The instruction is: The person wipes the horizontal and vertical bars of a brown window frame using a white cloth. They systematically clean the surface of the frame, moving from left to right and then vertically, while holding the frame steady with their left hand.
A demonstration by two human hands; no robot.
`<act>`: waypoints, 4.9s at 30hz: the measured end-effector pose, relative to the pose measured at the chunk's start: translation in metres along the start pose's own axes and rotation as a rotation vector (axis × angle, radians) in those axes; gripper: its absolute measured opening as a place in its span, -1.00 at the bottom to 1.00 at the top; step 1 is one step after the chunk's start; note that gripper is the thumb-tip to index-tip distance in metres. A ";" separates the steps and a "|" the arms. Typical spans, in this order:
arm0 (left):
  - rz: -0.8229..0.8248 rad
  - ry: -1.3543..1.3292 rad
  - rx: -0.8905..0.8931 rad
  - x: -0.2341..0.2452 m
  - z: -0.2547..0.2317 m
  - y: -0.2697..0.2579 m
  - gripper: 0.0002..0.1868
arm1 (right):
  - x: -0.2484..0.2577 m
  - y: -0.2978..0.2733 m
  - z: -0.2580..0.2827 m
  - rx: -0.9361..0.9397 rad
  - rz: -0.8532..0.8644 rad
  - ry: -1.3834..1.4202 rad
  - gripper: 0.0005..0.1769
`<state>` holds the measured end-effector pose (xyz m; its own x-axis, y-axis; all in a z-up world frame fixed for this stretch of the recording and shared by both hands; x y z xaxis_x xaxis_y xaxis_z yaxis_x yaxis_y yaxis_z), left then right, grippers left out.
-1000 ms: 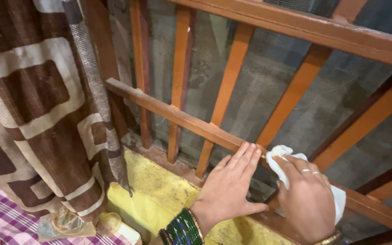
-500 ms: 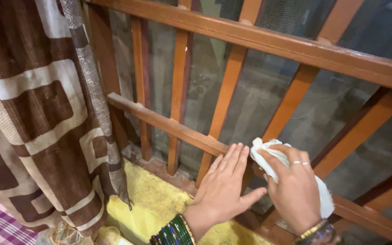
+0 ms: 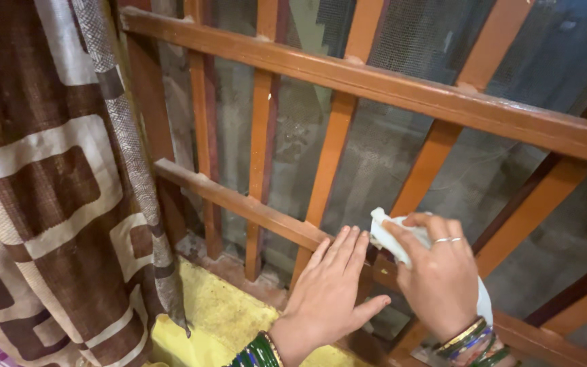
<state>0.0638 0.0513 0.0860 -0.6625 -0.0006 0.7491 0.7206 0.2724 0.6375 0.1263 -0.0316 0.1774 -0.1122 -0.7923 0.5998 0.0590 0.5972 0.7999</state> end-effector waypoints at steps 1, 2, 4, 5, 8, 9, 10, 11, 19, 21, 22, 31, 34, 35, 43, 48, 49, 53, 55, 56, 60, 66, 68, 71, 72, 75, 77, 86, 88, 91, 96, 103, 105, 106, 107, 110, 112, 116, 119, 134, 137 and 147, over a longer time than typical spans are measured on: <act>-0.007 0.003 0.003 0.002 0.000 0.004 0.03 | 0.006 0.005 0.001 0.019 -0.036 -0.004 -0.39; -0.013 0.005 0.007 0.003 0.000 0.008 0.04 | 0.013 0.010 0.002 0.038 -0.073 -0.009 -0.41; -0.039 0.003 0.011 0.009 -0.001 0.019 0.04 | 0.026 0.021 0.003 0.074 -0.141 -0.033 -0.46; -0.056 -0.001 0.011 0.014 -0.002 0.023 0.03 | 0.033 0.027 0.003 0.091 -0.173 -0.051 -0.48; -0.095 0.000 0.004 0.028 -0.008 0.038 0.03 | 0.051 0.045 0.004 0.120 -0.248 -0.116 -0.48; -0.107 0.001 0.001 0.032 -0.010 0.042 0.03 | 0.057 0.050 0.005 0.127 -0.267 -0.140 -0.47; -0.117 0.003 -0.009 0.036 -0.013 0.045 0.03 | 0.063 0.056 0.006 0.136 -0.292 -0.126 -0.48; -0.127 0.007 -0.018 0.040 -0.015 0.048 0.03 | 0.068 0.061 0.008 0.144 -0.318 -0.111 -0.49; -0.132 0.023 -0.015 0.039 -0.016 0.044 0.03 | 0.064 0.063 0.013 0.101 -0.273 -0.159 -0.40; -0.111 0.020 -0.002 0.033 -0.012 0.041 0.03 | 0.054 0.056 0.009 0.065 -0.221 -0.163 -0.36; -0.104 0.022 0.008 0.031 -0.011 0.039 0.03 | 0.050 0.052 0.009 0.064 -0.205 -0.156 -0.35; -0.080 0.066 0.037 0.016 0.009 0.010 0.03 | 0.013 0.015 0.005 0.044 -0.076 -0.114 -0.32; -0.068 0.080 0.049 0.012 0.014 0.000 0.02 | 0.003 0.004 0.006 0.033 -0.036 -0.105 -0.30; -0.066 0.084 0.050 0.011 0.015 -0.002 0.02 | 0.001 0.002 0.006 0.022 -0.023 -0.099 -0.31; -0.010 0.103 0.075 0.000 0.023 -0.019 0.01 | -0.022 -0.020 0.003 -0.022 0.083 -0.084 -0.33; 0.006 0.122 0.065 -0.007 0.023 -0.026 0.01 | -0.032 -0.029 0.005 0.008 0.150 -0.087 -0.32; 0.006 0.137 0.064 -0.008 0.023 -0.027 0.02 | -0.032 -0.029 0.005 -0.004 0.154 -0.083 -0.34; 0.005 0.183 0.053 -0.009 0.022 -0.030 0.02 | -0.029 -0.026 0.005 -0.063 0.193 -0.059 -0.37; 0.000 0.183 0.055 -0.007 0.024 -0.033 0.02 | -0.022 -0.024 0.007 -0.092 0.171 -0.030 -0.39; -0.004 0.174 0.062 -0.006 0.025 -0.034 0.01 | -0.016 -0.026 0.009 -0.103 0.134 -0.010 -0.41; -0.050 0.166 0.090 0.001 0.034 -0.038 0.03 | -0.017 -0.023 0.020 -0.003 0.123 0.018 -0.38; -0.065 0.138 0.131 0.012 0.046 -0.045 0.09 | -0.046 -0.027 0.034 0.054 0.129 -0.063 -0.56; -0.048 0.134 0.148 0.012 0.050 -0.044 0.11 | -0.058 -0.025 0.035 0.039 0.191 -0.052 -0.56; -0.004 0.111 0.171 0.010 0.053 -0.043 0.12 | -0.071 -0.018 0.047 0.073 0.205 -0.012 -0.53; 0.014 0.101 0.178 0.010 0.054 -0.042 0.12 | -0.074 -0.015 0.053 0.093 0.195 0.006 -0.52; 0.027 0.100 0.208 0.010 0.056 -0.041 0.13 | -0.087 -0.003 0.066 0.130 0.192 0.040 -0.52; 0.016 0.078 0.218 0.013 0.059 -0.041 0.13 | -0.094 0.002 0.063 0.076 0.244 0.015 -0.50; -0.013 0.152 0.177 0.020 0.066 -0.048 0.11 | -0.067 -0.020 0.045 -0.007 0.236 0.043 -0.44; -0.019 0.156 0.177 0.019 0.067 -0.048 0.11 | -0.066 -0.027 0.038 -0.037 0.224 0.035 -0.45; -0.013 0.145 0.171 0.021 0.068 -0.046 0.13 | -0.073 -0.030 0.035 -0.055 0.226 0.033 -0.46; 0.060 0.009 0.223 0.026 0.074 -0.043 0.31 | -0.077 -0.018 0.047 0.023 0.194 0.057 -0.47; 0.055 -0.029 0.241 0.027 0.073 -0.043 0.35 | -0.105 0.007 0.062 0.010 0.278 0.028 -0.55; 0.044 0.004 0.233 0.025 0.073 -0.044 0.35 | -0.114 0.009 0.061 -0.020 0.323 -0.016 -0.66; 0.040 -0.001 0.232 0.024 0.072 -0.045 0.35 | -0.113 0.008 0.062 -0.008 0.318 0.004 -0.60; 0.034 -0.006 0.231 0.024 0.072 -0.046 0.34 | -0.111 0.007 0.062 0.005 0.313 0.023 -0.53; 0.045 0.037 0.205 0.024 0.070 -0.047 0.34 | -0.101 0.004 0.065 0.061 0.235 0.081 -0.41; 0.063 0.067 0.198 0.022 0.071 -0.048 0.32 | -0.096 0.000 0.067 0.074 0.193 0.107 -0.39; 0.084 0.092 0.227 0.018 0.076 -0.057 0.28 | -0.088 -0.011 0.067 0.061 0.167 0.148 -0.40; 0.104 0.095 0.268 0.018 0.086 -0.068 0.27 | -0.082 -0.015 0.066 0.040 0.139 0.236 -0.40; 0.113 0.104 0.345 0.022 0.104 -0.079 0.14 | -0.113 0.004 0.097 0.148 0.132 0.157 -0.51; 0.115 0.105 0.357 0.023 0.106 -0.081 0.14 | -0.120 0.012 0.102 0.171 0.160 0.128 -0.51; 0.055 0.114 0.382 0.030 0.113 -0.090 0.14 | -0.146 0.031 0.120 0.239 0.202 0.156 -0.55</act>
<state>-0.0444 0.1358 0.0310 -0.5824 -0.0766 0.8093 0.6124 0.6133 0.4988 0.0256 0.1178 0.1123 0.0320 -0.6536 0.7561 -0.1715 0.7417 0.6484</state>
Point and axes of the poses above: each hand's wrist, its own y-axis towards the middle knuckle, its own x-axis out of the back of the hand, z = x × y, the point moved 9 cm from there along y, towards the middle knuckle, and after that the axes turned 10 degrees about y, right-handed, at the moved point
